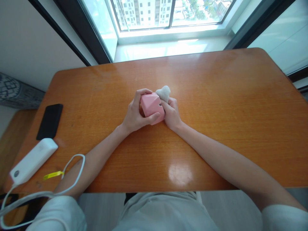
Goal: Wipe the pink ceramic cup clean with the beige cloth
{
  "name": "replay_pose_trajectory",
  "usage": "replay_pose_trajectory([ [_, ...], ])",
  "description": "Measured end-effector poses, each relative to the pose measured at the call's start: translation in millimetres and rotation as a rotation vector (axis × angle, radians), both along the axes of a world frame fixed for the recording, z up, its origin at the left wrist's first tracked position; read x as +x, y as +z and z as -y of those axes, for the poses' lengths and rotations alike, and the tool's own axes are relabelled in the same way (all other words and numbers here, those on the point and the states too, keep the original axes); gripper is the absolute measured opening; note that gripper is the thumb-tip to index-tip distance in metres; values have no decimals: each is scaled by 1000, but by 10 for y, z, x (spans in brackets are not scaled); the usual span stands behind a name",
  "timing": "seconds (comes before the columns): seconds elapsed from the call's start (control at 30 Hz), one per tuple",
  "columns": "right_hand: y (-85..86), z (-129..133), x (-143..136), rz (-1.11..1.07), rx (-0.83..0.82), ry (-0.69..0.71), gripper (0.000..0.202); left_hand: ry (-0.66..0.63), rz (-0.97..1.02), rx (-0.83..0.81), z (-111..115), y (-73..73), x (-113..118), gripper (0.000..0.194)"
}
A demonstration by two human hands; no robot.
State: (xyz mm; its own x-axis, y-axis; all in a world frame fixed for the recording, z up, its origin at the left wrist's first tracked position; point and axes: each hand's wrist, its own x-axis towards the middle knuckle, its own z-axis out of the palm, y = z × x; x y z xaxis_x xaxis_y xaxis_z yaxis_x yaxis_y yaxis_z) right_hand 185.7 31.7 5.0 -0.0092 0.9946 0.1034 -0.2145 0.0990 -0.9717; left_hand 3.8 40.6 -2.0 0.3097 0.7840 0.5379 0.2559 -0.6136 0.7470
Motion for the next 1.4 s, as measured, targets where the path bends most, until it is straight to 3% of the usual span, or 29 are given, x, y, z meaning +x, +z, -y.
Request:
replay_pose_trajectory([
  [0.3,11,22,-17,-43,-3,1,42,23,113,-455,25,204,44,79],
  [0.57,17,29,-10,-26,7,37,47,39,156,-663,69,272,76,73],
  [0.67,15,27,-9,-35,-25,41,46,93,164,-522,100,181,102,68],
  [0.73,12,23,-6,-46,-37,56,40,96,139,-269,74,106,72,65],
  [0.87,-5,8,3,-47,-49,54,34,-27,-74,277,-58,7,-89,72],
  [0.97,-26,5,8,-42,-52,43,33,-122,-289,500,-132,-26,-192,85],
  [1.17,-44,15,5,-68,-42,58,29,-72,-419,522,-135,-102,-206,108],
  [1.4,-51,0,2,-38,-43,32,35,-84,-322,550,-123,-85,-153,93],
])
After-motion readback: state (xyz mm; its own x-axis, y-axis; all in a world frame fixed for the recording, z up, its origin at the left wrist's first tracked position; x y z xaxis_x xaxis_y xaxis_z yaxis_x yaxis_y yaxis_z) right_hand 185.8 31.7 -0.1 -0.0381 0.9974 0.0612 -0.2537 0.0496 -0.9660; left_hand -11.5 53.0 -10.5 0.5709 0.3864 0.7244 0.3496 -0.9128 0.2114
